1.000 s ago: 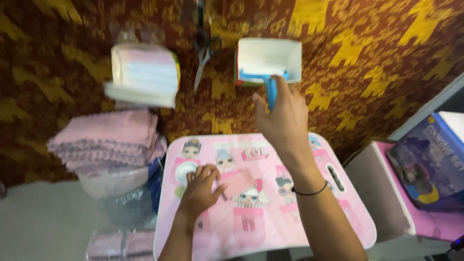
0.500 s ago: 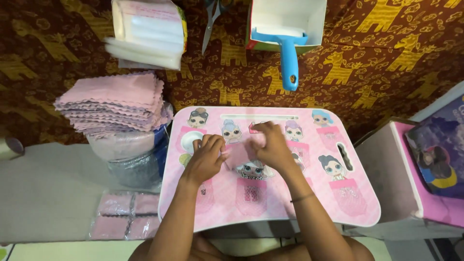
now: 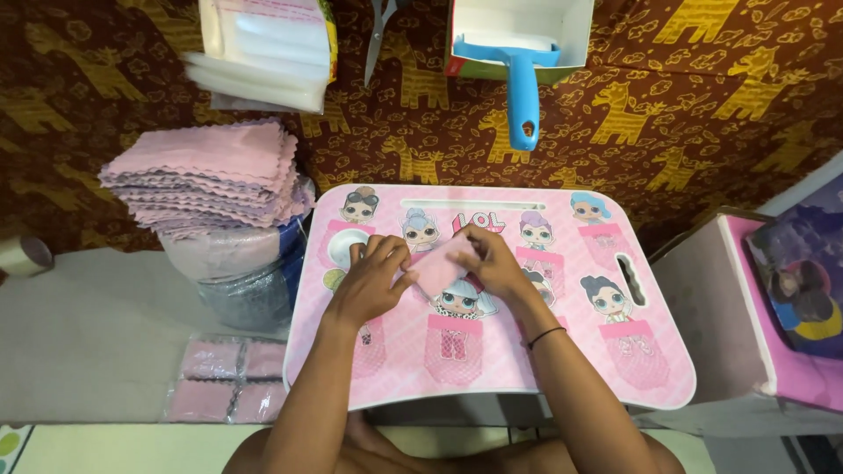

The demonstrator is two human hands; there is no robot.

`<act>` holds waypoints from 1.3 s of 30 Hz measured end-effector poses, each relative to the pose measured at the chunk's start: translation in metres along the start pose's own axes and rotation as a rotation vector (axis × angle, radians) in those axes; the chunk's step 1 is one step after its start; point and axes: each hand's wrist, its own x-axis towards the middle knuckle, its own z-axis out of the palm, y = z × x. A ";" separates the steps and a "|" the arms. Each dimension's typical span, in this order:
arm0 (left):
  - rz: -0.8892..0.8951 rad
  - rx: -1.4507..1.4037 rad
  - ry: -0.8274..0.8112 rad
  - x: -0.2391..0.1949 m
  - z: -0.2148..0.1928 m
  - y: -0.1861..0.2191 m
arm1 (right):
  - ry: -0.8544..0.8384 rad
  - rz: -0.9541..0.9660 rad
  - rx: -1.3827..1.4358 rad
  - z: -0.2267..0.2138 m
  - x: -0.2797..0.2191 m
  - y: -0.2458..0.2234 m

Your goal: The person uses a lint roller to clean a pink cloth, then folds it and places it into a clear plastic bag. The person repeats this process with another cloth.

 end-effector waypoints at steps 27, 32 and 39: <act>0.146 -0.079 0.154 0.009 0.012 0.016 | -0.084 0.099 0.181 -0.002 0.036 0.001; 0.134 -0.096 0.155 0.010 0.013 0.014 | -0.146 0.079 0.263 -0.004 0.037 0.012; 0.159 -0.132 0.238 0.012 0.003 0.010 | -0.026 0.060 0.081 -0.004 0.034 0.010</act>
